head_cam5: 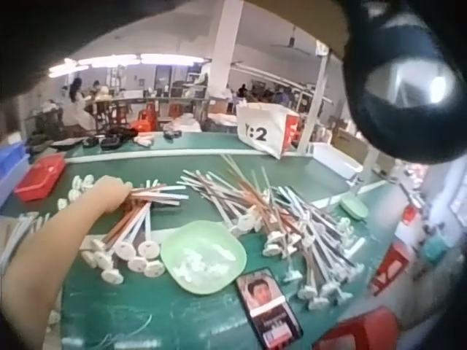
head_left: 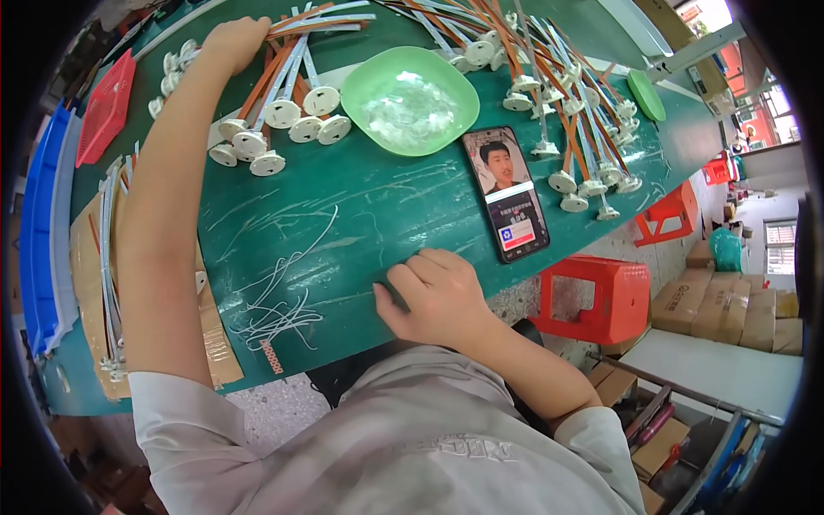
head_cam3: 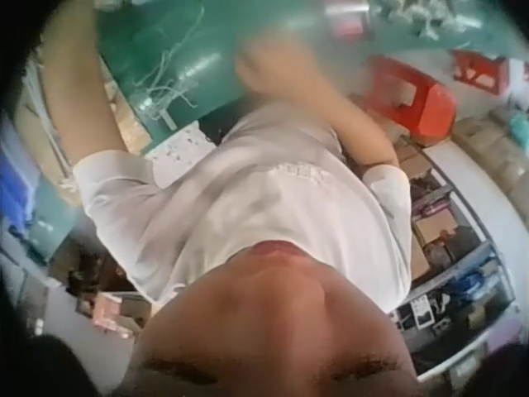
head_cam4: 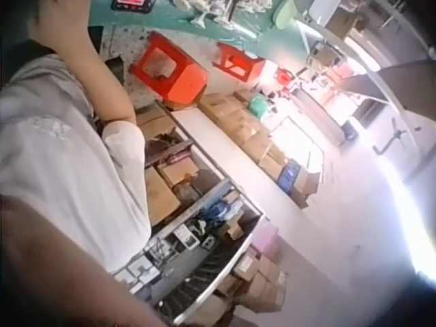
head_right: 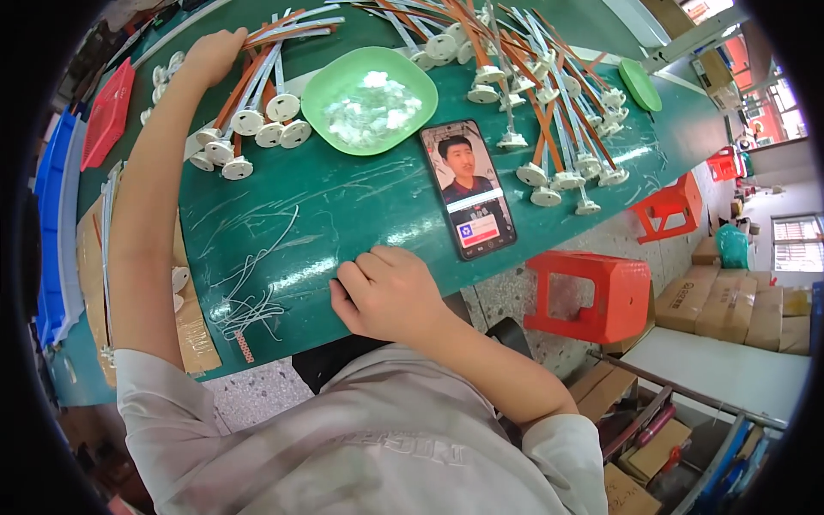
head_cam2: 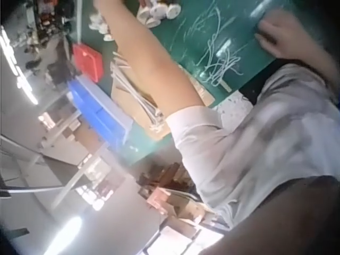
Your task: Assembling and bundling LED strips into plastic bases and securing them with wire ties.
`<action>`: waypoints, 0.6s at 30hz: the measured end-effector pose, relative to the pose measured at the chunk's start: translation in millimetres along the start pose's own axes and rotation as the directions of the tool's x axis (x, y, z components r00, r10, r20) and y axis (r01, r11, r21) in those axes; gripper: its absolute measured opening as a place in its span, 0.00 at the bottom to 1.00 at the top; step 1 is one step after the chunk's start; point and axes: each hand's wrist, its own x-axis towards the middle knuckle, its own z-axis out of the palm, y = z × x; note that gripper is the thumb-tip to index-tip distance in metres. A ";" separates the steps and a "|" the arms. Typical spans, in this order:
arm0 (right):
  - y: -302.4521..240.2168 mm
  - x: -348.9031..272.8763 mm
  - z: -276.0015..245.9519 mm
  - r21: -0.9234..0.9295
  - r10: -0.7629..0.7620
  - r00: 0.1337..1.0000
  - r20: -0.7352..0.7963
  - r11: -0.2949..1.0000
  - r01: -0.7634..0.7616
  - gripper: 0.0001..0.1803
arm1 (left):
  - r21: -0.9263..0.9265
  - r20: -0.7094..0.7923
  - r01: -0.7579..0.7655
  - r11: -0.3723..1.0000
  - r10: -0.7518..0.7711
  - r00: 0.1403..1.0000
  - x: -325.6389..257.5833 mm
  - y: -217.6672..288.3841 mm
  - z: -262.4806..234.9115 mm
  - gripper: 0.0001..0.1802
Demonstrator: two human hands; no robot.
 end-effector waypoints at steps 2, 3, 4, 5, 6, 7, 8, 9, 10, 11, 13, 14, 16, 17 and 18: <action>0.3 -0.9 0.9 0.025 -0.002 1.000 -0.028 1.000 0.003 0.13 | -0.031 -0.037 0.022 0.999 -0.023 0.999 -6.7 -9.2 2.5 0.12; 0.3 -2.5 1.3 0.027 -0.004 0.999 -0.037 1.000 0.005 0.13 | -0.063 -0.070 0.053 0.997 -0.057 0.996 -9.8 -13.1 1.8 0.13; 0.9 -4.1 1.4 0.022 0.003 0.999 -0.039 1.000 -0.002 0.13 | -0.056 -0.076 0.050 0.997 -0.054 0.996 -12.8 -13.2 -6.5 0.13; 1.4 -5.4 0.5 0.017 0.009 0.999 -0.041 1.000 -0.008 0.13 | -0.061 -0.059 0.065 0.996 -0.069 0.996 -17.2 -15.6 -15.5 0.13; 2.3 -5.4 -1.2 0.019 0.007 0.999 -0.050 1.000 -0.006 0.13 | -0.065 -0.042 0.082 0.995 -0.085 0.996 -20.6 -17.8 -25.1 0.14; 1.7 -5.3 -2.9 0.017 -0.002 0.999 -0.048 1.000 0.003 0.12 | -0.054 -0.044 0.084 0.995 -0.086 0.995 -24.5 -25.0 -29.5 0.14; 1.2 -5.1 -4.3 0.015 -0.012 0.999 -0.045 1.000 0.012 0.12 | -0.128 -0.126 0.088 0.988 -0.105 0.987 -30.4 -34.3 -33.3 0.16; 0.5 -5.3 -3.8 0.022 -0.016 0.998 -0.052 1.000 0.018 0.12 | -0.202 -0.205 0.086 0.976 -0.128 0.970 -37.8 -44.0 -37.5 0.17; 0.9 -4.7 -2.0 0.047 -0.027 0.998 -0.063 0.998 0.030 0.12 | -0.202 -0.266 0.069 0.977 -0.122 0.956 -45.8 -55.7 -40.9 0.15; 1.6 -4.5 -1.5 0.069 -0.036 0.997 -0.071 0.997 0.041 0.11 | -0.194 -0.266 0.075 0.978 -0.126 0.956 -53.8 -64.0 -47.0 0.15; 1.2 -2.6 -3.3 0.094 -0.051 0.996 -0.074 0.994 0.057 0.11 | -0.302 -0.453 -0.111 0.947 -0.041 0.890 -72.6 -82.1 -64.7 0.12; 2.7 -2.7 -4.0 0.106 -0.049 0.996 -0.076 0.993 0.057 0.11 | -0.428 -0.399 -0.025 0.903 -0.165 0.902 -80.3 -80.3 -81.0 0.13; 8.6 -4.0 -7.6 0.121 -0.027 0.996 -0.084 0.992 0.037 0.10 | -0.550 -0.416 -0.035 0.835 -0.238 0.878 -94.8 -49.8 -121.3 0.14; 7.9 -4.6 -9.2 0.148 -0.022 0.996 -0.086 0.988 0.035 0.10 | -0.657 -0.414 -0.031 0.753 -0.326 0.850 -113.1 -34.6 -143.9 0.15; 4.5 -6.8 -9.9 0.159 -0.034 0.994 -0.100 0.986 0.050 0.10 | -0.613 -0.515 -0.099 0.784 -0.302 0.802 -132.2 -31.1 -156.0 0.17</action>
